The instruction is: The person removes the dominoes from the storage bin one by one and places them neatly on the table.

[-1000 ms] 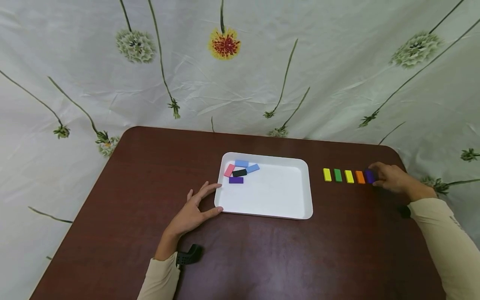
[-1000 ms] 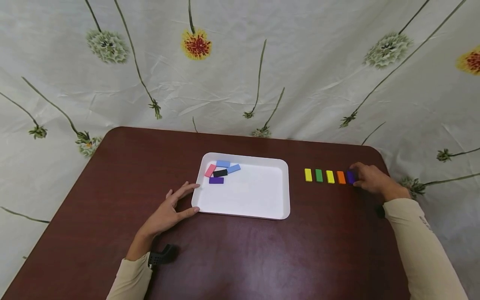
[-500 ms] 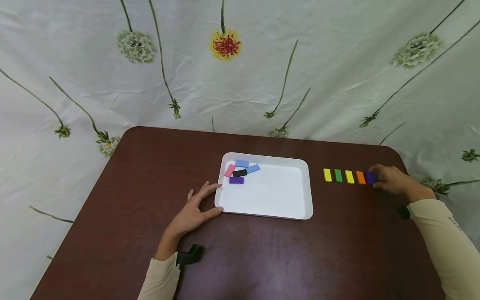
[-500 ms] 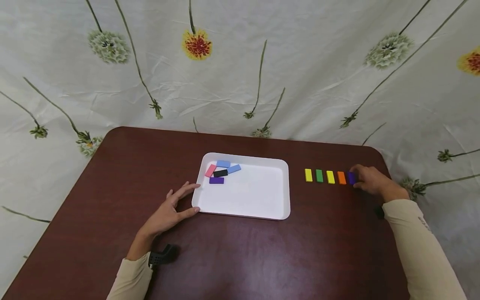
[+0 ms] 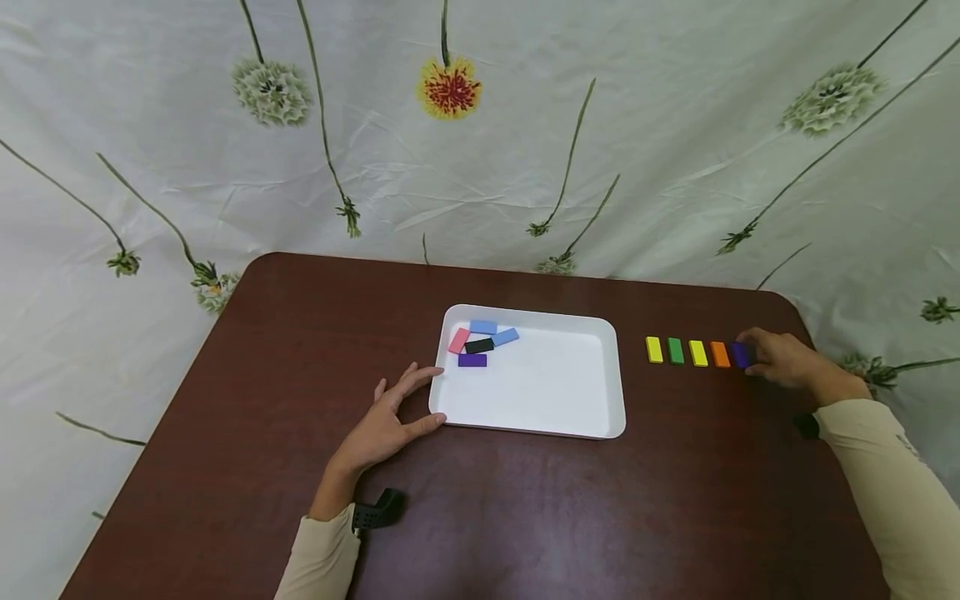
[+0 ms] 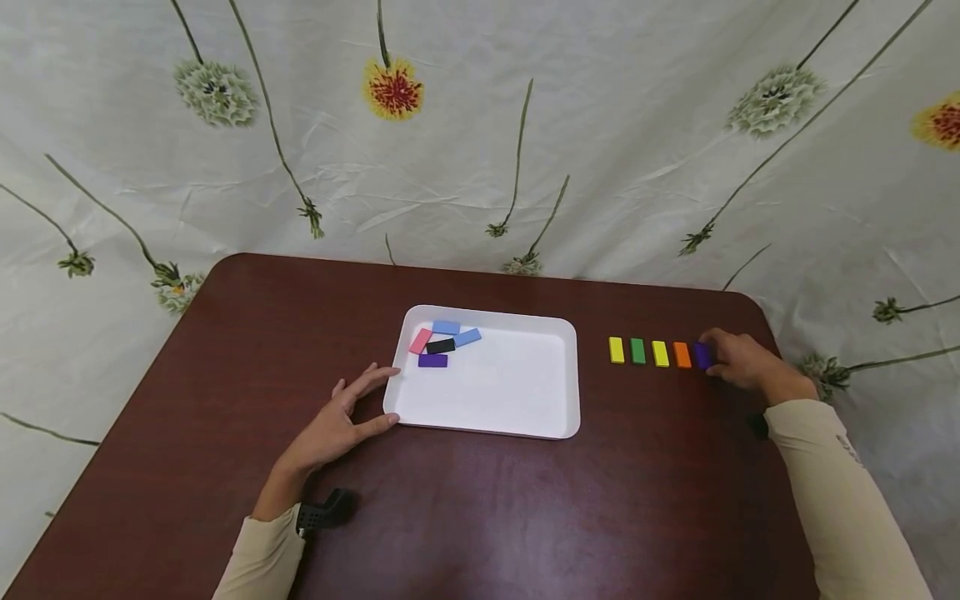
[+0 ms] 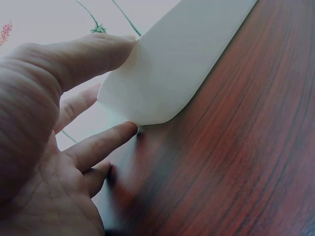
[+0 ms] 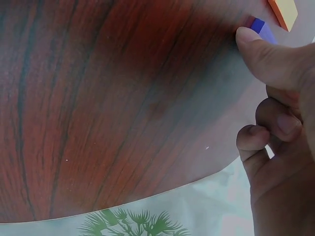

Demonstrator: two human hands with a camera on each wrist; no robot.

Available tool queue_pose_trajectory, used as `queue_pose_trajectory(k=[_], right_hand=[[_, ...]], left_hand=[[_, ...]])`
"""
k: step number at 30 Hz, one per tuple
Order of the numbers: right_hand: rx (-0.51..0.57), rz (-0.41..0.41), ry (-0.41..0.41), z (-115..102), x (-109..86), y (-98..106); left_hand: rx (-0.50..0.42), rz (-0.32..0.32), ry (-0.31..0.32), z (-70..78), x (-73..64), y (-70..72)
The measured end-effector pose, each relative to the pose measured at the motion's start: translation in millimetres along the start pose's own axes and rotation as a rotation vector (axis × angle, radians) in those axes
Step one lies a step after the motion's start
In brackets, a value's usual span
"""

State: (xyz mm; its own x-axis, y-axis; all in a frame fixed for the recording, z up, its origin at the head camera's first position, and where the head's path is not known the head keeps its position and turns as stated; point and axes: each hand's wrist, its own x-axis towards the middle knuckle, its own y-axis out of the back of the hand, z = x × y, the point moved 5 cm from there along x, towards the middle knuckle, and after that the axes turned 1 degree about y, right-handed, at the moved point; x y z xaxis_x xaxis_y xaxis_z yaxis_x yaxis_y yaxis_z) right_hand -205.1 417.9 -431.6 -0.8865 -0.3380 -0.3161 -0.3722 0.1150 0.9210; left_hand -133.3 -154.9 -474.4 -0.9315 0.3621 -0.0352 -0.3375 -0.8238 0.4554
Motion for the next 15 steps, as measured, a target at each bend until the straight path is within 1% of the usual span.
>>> queue_pose_trajectory(k=[9, 15], right_hand=[[0.006, 0.035, -0.008, -1, -0.3, 5], [0.026, 0.047, 0.023, -12, 4.2, 10]], left_hand=[[0.003, 0.0, 0.001, -0.1, 0.9, 0.0], [0.003, 0.004, 0.007, 0.1, -0.4, 0.3]])
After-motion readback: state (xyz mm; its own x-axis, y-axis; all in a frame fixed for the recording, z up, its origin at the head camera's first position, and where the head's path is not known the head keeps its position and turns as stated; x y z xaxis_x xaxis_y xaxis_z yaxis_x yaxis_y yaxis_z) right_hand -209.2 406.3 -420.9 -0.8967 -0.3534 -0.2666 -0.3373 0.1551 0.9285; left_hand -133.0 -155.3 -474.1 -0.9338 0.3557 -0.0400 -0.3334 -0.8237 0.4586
